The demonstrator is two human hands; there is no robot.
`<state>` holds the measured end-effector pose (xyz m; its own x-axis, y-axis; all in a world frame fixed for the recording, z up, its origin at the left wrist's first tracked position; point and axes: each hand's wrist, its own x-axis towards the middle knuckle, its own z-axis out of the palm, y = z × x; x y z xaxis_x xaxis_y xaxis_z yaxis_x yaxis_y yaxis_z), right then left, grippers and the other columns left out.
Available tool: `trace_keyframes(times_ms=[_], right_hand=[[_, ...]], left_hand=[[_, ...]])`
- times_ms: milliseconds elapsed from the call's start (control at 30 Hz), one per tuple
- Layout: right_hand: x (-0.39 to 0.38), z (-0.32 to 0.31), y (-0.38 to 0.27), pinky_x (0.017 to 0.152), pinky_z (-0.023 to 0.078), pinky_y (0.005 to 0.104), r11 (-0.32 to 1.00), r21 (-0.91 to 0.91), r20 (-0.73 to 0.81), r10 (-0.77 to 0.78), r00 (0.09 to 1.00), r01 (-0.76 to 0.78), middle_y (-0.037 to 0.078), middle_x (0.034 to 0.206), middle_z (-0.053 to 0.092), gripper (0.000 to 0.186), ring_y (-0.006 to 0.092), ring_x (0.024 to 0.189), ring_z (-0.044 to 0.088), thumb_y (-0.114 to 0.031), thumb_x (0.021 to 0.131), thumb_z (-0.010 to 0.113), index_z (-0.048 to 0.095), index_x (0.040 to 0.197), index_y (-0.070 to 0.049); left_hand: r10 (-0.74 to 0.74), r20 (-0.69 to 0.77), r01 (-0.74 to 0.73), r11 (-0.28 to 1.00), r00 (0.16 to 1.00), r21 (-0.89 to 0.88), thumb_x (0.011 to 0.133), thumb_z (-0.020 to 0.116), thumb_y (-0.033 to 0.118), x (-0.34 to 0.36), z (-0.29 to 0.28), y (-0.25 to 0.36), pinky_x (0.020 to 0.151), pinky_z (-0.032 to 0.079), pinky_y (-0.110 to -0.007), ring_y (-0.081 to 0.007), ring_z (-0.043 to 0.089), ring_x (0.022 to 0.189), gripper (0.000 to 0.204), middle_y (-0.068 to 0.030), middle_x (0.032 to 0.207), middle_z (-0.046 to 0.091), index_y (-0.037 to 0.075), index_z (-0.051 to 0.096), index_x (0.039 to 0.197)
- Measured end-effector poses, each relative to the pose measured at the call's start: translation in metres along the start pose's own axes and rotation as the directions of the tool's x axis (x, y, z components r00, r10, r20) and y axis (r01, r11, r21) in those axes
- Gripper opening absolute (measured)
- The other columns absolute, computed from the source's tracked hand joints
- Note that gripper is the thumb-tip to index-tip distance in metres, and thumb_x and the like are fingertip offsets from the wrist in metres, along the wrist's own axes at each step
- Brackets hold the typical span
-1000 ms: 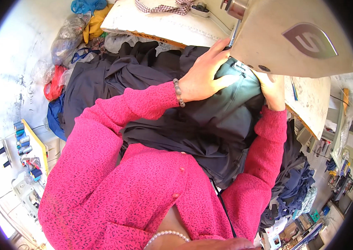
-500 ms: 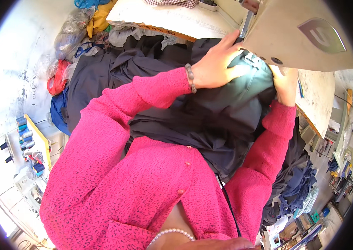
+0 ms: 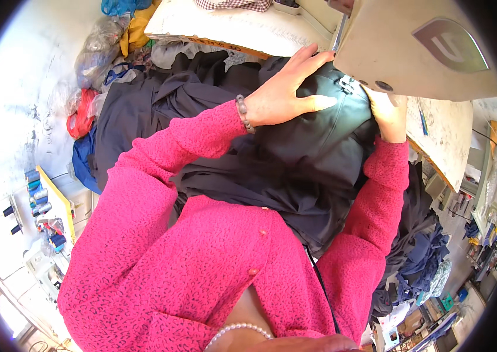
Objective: Sewing a label and adjusting seams on a pair of dark trousers using an industrial sewing machine.
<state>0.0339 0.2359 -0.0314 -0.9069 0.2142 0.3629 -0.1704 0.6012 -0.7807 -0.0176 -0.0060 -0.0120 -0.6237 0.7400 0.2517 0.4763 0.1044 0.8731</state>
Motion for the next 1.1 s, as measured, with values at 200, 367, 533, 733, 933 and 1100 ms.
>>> trace_keyframes(times_ms=[200, 367, 533, 733, 933, 1100], right_hand=[[-0.001, -0.003, 0.021, 0.092, 0.038, 0.0371, 0.999, -0.021, 0.016, -0.026, 1.000, 0.026, 0.018, 0.111, 0.053, 0.054, 0.0298, 0.106, 0.050, -0.008, 0.067, 0.071, 0.047, 0.114, 0.002], [0.000, -0.004, 0.026, 0.093, 0.037, 0.0377, 0.991, -0.114, 0.004, -0.063, 0.998, 0.063, 0.017, 0.112, 0.052, 0.057, 0.0299, 0.107, 0.049, -0.009, 0.065, 0.071, 0.046, 0.115, 0.002], [-0.005, -0.001, 0.032, 0.094, 0.036, 0.0379, 0.993, 0.110, -0.029, -0.037, 0.999, 0.040, 0.017, 0.113, 0.052, 0.056, 0.0297, 0.107, 0.049, -0.007, 0.065, 0.069, 0.046, 0.116, 0.002], [-0.004, 0.001, 0.027, 0.093, 0.036, 0.0376, 0.991, 0.130, -0.016, -0.019, 1.000, 0.020, 0.016, 0.111, 0.053, 0.054, 0.0281, 0.106, 0.050, -0.006, 0.065, 0.068, 0.047, 0.114, 0.002], [-0.003, -0.002, 0.022, 0.092, 0.037, 0.0368, 1.000, 0.026, 0.022, -0.015, 1.000, 0.014, 0.016, 0.110, 0.054, 0.050, 0.0277, 0.104, 0.051, -0.006, 0.067, 0.067, 0.048, 0.112, 0.002], [-0.003, 0.000, 0.023, 0.090, 0.038, 0.0360, 0.999, -0.016, -0.004, -0.051, 0.999, 0.051, 0.015, 0.108, 0.054, 0.047, 0.0273, 0.102, 0.052, -0.005, 0.067, 0.067, 0.049, 0.110, 0.002]], left_hand=[[-0.038, 0.021, 0.039, 0.996, 0.999, -0.084, 0.077, 0.063, 0.033, 0.005, -0.001, -0.001, 0.107, 0.020, -0.039, -0.0329, 0.013, 0.135, 0.075, -0.0228, 0.144, 0.015, 0.012, 0.026, 0.138], [-0.062, 0.061, 0.069, 0.991, 0.996, -0.116, 0.078, 0.063, 0.032, 0.007, -0.004, -0.002, 0.108, 0.018, -0.038, -0.0323, 0.013, 0.135, 0.074, -0.0224, 0.142, 0.020, 0.012, 0.026, 0.138], [-0.055, 0.046, 0.061, 0.988, 0.997, -0.141, 0.078, 0.063, 0.031, 0.008, -0.001, -0.003, 0.108, 0.018, -0.037, -0.0312, 0.014, 0.135, 0.074, -0.0199, 0.142, 0.023, 0.010, 0.026, 0.138], [-0.062, 0.043, 0.067, 0.988, 0.997, -0.138, 0.078, 0.063, 0.031, 0.006, -0.002, 0.000, 0.108, 0.019, -0.037, -0.0306, 0.016, 0.135, 0.074, -0.0173, 0.142, 0.025, 0.008, 0.026, 0.138], [-0.052, 0.048, 0.057, 0.990, 0.997, -0.126, 0.078, 0.063, 0.031, 0.007, -0.003, 0.002, 0.107, 0.022, -0.036, -0.0297, 0.021, 0.133, 0.073, -0.0166, 0.140, 0.028, 0.007, 0.027, 0.137], [-0.038, 0.030, 0.041, 0.992, 0.999, -0.123, 0.077, 0.063, 0.029, 0.006, -0.002, 0.003, 0.106, 0.024, -0.034, -0.0284, 0.027, 0.130, 0.072, -0.0164, 0.137, 0.031, 0.004, 0.028, 0.135]])
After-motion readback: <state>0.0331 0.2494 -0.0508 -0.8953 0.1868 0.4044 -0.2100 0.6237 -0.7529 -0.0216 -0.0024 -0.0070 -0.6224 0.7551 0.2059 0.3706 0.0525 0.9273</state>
